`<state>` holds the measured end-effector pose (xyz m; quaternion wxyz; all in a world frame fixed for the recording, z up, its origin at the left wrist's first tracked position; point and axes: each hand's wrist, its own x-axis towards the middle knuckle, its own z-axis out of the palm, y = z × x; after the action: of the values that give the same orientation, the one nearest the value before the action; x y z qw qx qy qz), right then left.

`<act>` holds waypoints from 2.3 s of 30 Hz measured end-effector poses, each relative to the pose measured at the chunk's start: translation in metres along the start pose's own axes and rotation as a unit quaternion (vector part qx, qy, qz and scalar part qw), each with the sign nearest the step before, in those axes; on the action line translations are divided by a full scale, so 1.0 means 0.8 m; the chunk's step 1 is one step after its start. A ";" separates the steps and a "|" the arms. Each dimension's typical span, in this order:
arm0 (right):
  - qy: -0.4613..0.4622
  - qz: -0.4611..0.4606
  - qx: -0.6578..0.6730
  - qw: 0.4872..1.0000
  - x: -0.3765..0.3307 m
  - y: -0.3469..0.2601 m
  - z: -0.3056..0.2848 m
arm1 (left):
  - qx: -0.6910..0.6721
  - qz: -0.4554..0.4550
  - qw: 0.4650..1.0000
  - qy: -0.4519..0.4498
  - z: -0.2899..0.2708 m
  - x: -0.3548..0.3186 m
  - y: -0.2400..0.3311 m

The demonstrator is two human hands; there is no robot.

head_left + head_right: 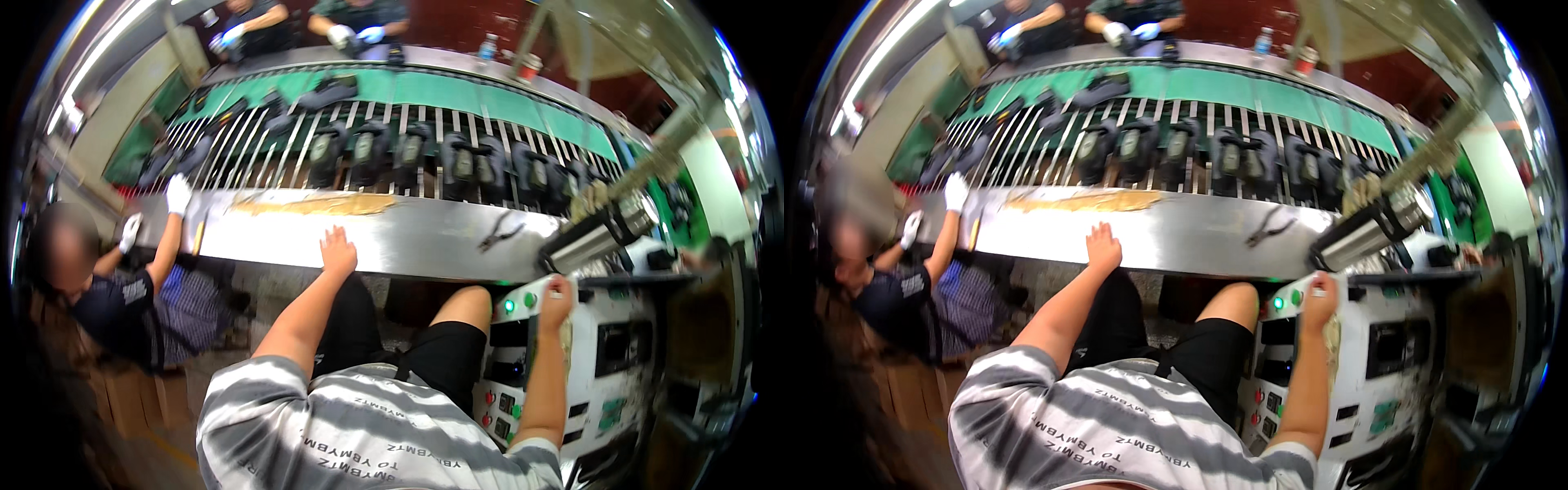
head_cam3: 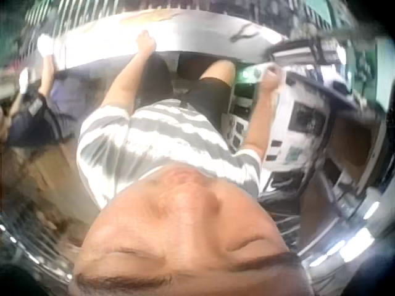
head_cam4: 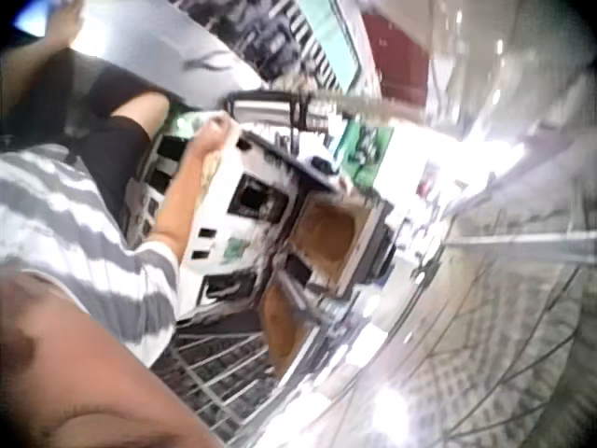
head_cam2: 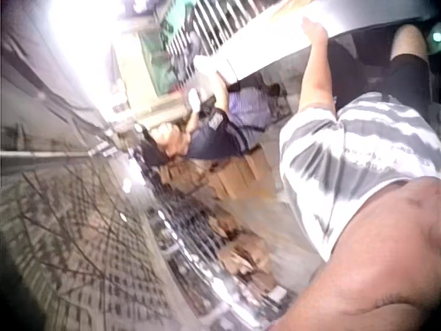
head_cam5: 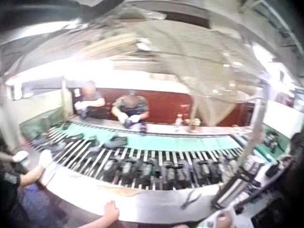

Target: The person takes shoes from a conveyor belt, places them into a forming machine one at a time, presses buttons to operate the machine, and then returns the shoes to the belt.

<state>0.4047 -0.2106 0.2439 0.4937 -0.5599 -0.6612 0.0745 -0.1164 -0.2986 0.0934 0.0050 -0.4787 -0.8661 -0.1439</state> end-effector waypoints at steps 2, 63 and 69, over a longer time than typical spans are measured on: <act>-0.119 0.029 0.103 0.987 -0.041 -0.081 0.105 | -0.011 -0.003 1.000 -0.011 -0.013 -0.003 0.002; -0.407 0.417 0.809 0.078 -0.210 -0.354 0.280 | -0.844 -0.283 0.319 -0.324 -0.160 -0.298 -0.199; -0.246 0.383 0.839 0.298 -0.215 -0.283 0.103 | -0.756 -0.245 0.406 -0.452 -0.158 -0.212 -0.071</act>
<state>0.1734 -0.3951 0.2526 0.4261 0.0127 -0.0412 0.9037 -0.0885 -0.4995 0.1761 -0.7863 -0.0505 -0.3624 -0.4979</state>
